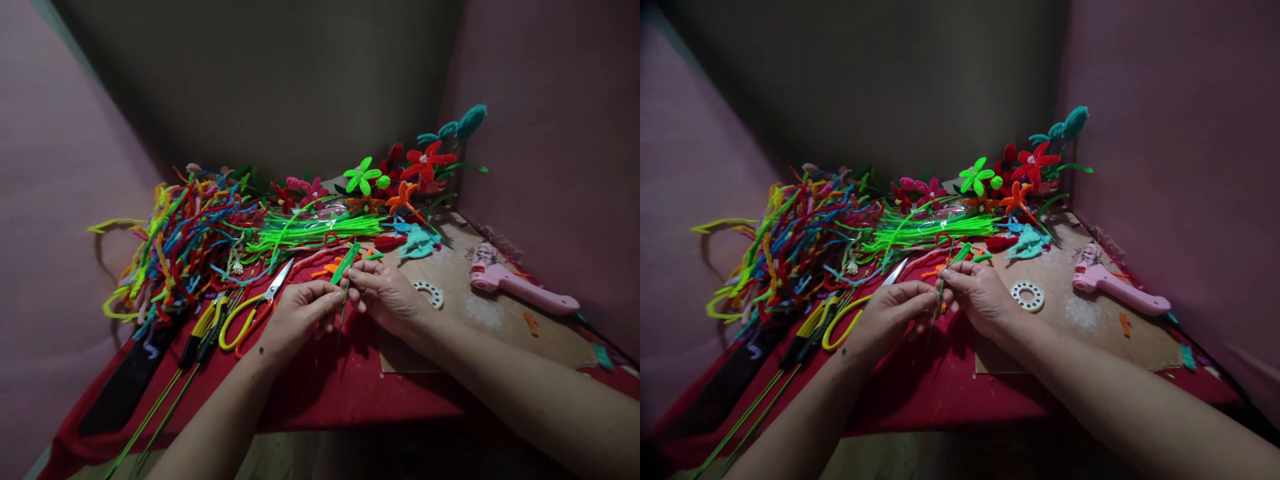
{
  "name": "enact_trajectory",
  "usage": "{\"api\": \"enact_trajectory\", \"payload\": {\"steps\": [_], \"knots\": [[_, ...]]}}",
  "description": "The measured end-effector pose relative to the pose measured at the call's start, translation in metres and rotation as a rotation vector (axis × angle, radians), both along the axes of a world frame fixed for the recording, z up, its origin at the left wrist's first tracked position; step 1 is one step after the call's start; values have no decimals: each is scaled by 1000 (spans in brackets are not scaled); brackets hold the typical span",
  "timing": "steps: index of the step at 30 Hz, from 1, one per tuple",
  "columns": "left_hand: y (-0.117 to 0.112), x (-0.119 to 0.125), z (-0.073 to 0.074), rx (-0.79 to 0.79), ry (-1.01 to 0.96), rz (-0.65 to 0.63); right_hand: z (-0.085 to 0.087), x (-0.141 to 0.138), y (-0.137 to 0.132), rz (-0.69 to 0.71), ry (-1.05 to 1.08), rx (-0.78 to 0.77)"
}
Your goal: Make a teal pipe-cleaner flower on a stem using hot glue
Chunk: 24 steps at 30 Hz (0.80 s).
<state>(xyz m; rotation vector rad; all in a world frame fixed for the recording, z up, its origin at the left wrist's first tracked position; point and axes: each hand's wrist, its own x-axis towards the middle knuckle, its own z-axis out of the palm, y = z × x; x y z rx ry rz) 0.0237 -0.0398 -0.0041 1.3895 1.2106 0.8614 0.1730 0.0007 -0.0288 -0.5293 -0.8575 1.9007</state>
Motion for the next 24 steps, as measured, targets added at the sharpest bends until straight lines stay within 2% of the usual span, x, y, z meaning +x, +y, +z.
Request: {"api": "enact_trajectory", "payload": {"steps": [8,13,15,18,21,24], "knots": [[-3,8,4,48,142,37,-4,-2,-1,-66,-124,55],[-4,13,-2,303,326,113,-8,-3,-2,-89,-181,103],[-4,13,-4,340,332,137,-8,-3,-3,-85,-177,99],[-3,11,-3,174,193,116,-6,-3,-4,-63,-148,81],[-2,9,-2,-26,-42,98,-5,-2,-5,-34,-107,62],[1,8,-3,-158,-253,96,-4,-1,-4,-19,-67,33]]}}
